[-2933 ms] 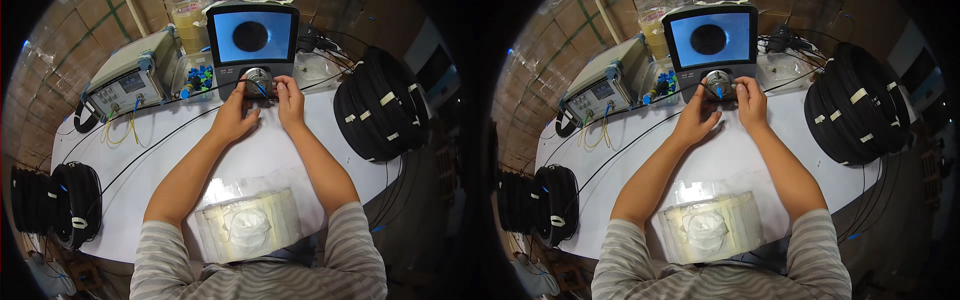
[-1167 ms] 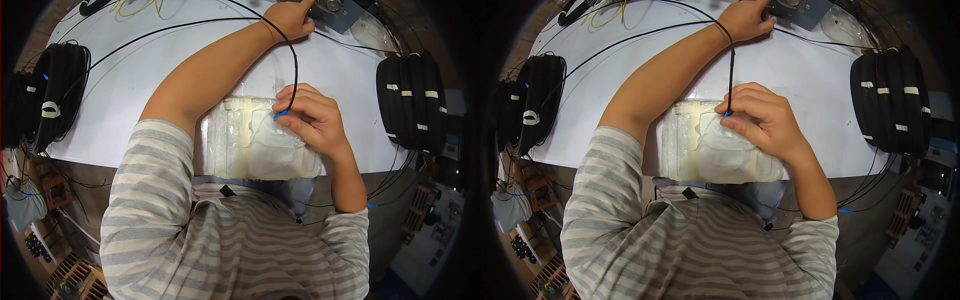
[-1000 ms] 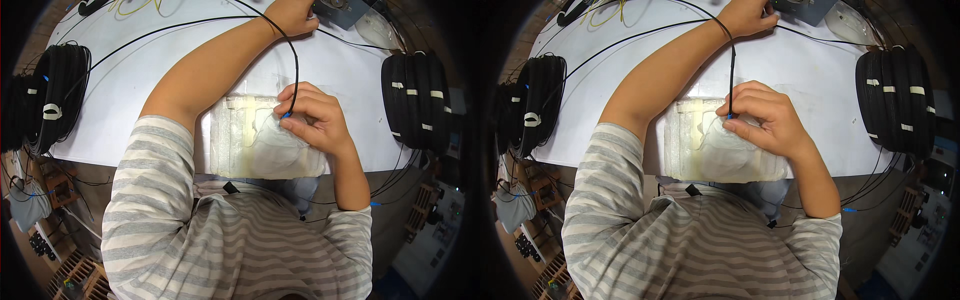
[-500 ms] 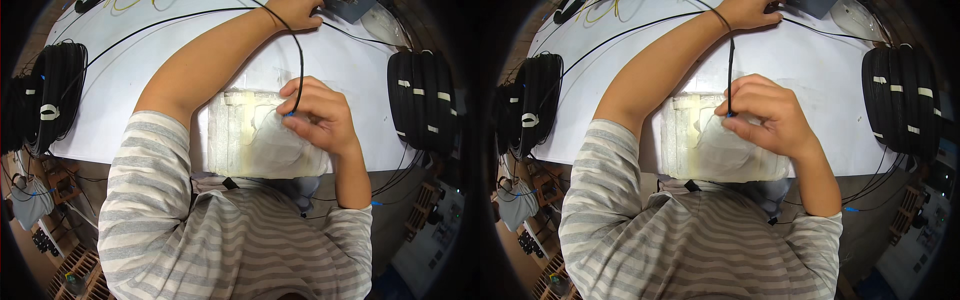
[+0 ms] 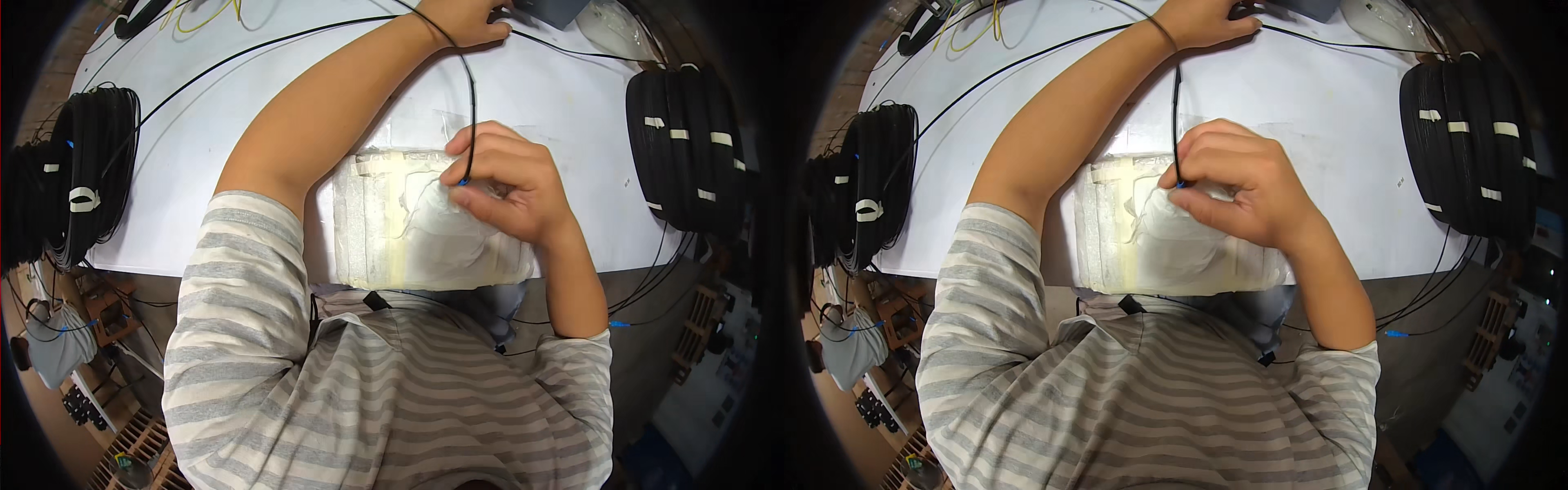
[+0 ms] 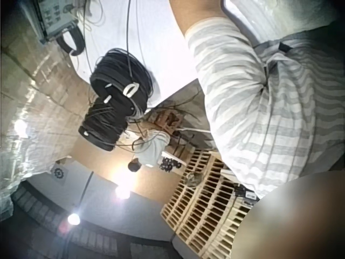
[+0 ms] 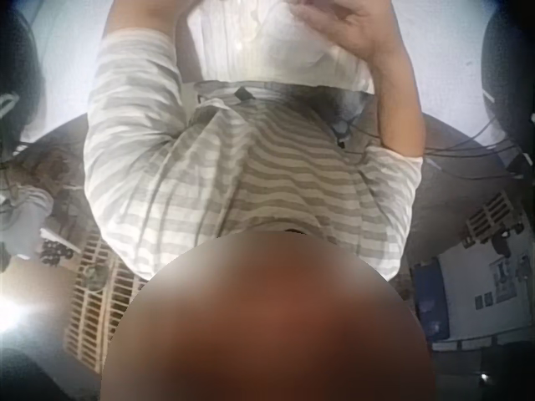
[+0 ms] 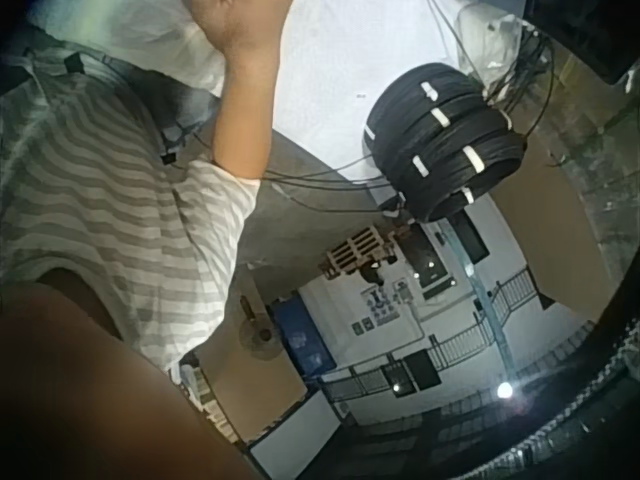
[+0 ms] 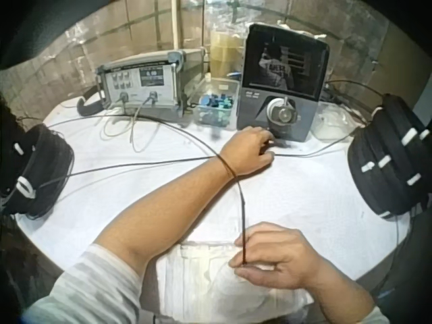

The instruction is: The recorder uses a digital microscope and a probe to inspect the end of a fiber optic or electrical connector.

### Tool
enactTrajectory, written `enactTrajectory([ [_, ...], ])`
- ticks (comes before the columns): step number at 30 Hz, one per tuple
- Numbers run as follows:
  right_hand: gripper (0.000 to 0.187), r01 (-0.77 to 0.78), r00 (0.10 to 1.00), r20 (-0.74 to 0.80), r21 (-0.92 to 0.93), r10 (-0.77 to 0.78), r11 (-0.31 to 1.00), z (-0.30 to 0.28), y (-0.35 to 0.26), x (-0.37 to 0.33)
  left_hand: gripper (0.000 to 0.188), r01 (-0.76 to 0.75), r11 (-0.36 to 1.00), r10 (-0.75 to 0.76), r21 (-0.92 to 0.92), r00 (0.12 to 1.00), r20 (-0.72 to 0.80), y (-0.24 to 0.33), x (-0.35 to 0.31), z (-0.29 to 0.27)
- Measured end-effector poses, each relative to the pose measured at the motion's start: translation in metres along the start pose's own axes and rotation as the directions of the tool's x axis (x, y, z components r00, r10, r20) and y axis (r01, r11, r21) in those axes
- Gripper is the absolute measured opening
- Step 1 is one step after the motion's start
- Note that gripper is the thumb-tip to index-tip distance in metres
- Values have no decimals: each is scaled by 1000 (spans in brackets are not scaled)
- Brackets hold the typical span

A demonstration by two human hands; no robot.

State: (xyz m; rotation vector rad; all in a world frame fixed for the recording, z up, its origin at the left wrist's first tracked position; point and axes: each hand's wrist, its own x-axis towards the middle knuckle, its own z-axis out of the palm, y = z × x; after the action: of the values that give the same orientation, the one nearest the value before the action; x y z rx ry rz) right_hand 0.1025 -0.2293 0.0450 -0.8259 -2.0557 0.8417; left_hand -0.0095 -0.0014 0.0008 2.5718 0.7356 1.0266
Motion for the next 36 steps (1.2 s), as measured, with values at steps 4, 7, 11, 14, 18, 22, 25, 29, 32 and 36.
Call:
enactTrajectory([
  [4,12,21,1000,12,17,-21,1000,2,2,0,32,-7,1000,6,-11,999,-42,1,-2,-1],
  [7,12,16,1000,22,25,-16,1000,2,1,0,32,28,999,-29,26,999,25,4,-1,-4],
  [11,10,-28,1000,-3,39,28,999,1,0,0,32,32,999,-32,-11,999,6,5,-1,-5],
  [14,10,-21,999,41,49,19,999,3,0,-1,33,23,1000,-23,-7,1000,5,5,-3,-6],
  [18,11,-26,1000,1,29,26,999,2,0,0,33,19,1000,-19,18,1000,11,2,-2,-4],
  [22,13,-29,998,59,65,25,997,0,-1,-2,32,28,1000,-28,2,1000,7,6,-2,-5],
  [25,14,-53,999,-7,46,53,998,2,3,-1,32,5,1000,-5,-12,1000,10,3,-1,-5],
  [29,14,-98,994,56,123,92,988,2,-2,-3,31,7,1000,-7,-8,1000,13,0,-2,-3],
  [32,14,-54,999,0,21,54,998,3,3,-2,32,7,1000,-7,1,1000,2,2,-1,-2],
  [36,14,-72,996,50,76,68,995,3,-1,-2,33,22,1000,-22,16,1000,13,-2,-2,-2],
])
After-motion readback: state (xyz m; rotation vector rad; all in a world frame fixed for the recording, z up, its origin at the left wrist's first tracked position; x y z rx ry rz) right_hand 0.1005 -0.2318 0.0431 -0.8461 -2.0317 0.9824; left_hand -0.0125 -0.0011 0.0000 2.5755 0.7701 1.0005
